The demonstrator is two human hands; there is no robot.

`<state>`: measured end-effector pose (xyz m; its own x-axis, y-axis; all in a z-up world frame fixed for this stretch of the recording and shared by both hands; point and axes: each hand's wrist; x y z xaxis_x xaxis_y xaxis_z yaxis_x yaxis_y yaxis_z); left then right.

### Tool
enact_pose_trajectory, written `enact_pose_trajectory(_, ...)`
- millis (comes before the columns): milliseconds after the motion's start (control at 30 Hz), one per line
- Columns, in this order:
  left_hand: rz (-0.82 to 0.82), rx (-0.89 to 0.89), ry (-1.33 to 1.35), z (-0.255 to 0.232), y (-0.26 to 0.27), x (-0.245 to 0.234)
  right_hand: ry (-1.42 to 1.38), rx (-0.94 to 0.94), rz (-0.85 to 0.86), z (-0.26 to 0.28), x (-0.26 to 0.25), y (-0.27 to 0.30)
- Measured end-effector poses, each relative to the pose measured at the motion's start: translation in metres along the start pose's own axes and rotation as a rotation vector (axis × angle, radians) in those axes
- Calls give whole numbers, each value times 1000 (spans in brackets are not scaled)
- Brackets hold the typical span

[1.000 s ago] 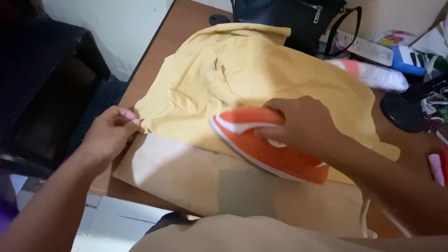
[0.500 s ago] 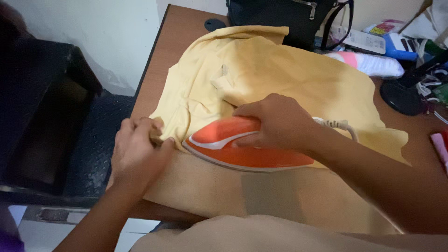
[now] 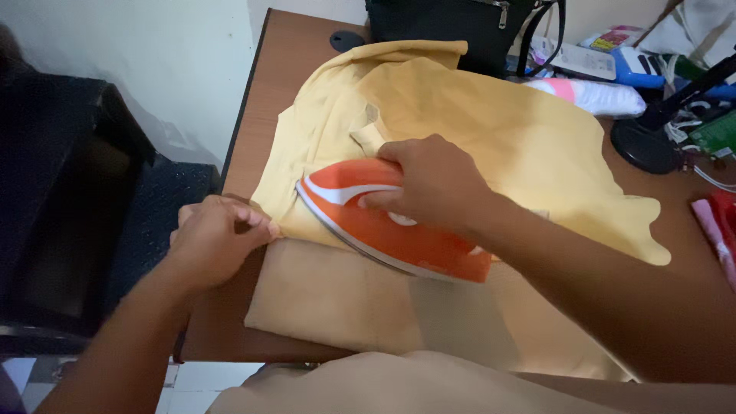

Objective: The person irons an orange pair of shorts on a table, folding them neatly after finishing. They then retrieve a yellow hoodie from a laundry bag, unfold it, and iron it on the same table.

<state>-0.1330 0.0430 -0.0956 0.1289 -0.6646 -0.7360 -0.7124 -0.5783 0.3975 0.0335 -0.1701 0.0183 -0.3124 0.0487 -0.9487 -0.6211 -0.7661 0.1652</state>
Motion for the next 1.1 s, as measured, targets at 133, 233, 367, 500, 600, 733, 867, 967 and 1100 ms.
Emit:
enact_pose_trajectory(133,32,-26,200,11,-5,-2,73,-99,32,-1,0,-5)
enact_pose_trajectory(233,-51,-150,-36,2,-6,2,75,-10,-11,3,4,-10)
enact_pose_trajectory(367,-108,-152,-167,-7,-2,10,38,-27,28,6,-2,-5)
enact_pose_trajectory(500,-104,-128,-276,-6,2,10,196,-38,186,-11,1,23)
enact_pose_trajectory(600,-68,-128,-323,-11,3,9,279,-24,165,-53,-2,43)
enact_pose_trajectory(733,-96,-116,-374,-20,3,11,311,72,113,-144,-28,57)
enact_pose_trajectory(867,-659,126,-333,-44,14,41,159,514,175,-221,-55,64)
enact_pose_trajectory(967,-676,409,-272,-80,32,80,-25,538,146,-234,-60,59)
enact_pose_trajectory(1100,-528,482,-63,-101,27,112,22,333,288,-203,-50,65)
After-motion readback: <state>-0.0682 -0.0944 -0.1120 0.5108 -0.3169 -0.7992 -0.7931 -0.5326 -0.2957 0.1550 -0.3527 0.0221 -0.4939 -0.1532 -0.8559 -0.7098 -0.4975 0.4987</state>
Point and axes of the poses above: each hand's wrist, its own y-axis away from the middle knuckle, its own x-axis out of the palm, z = x × y, and after that the axes turned 5 degrees about z, right-handed
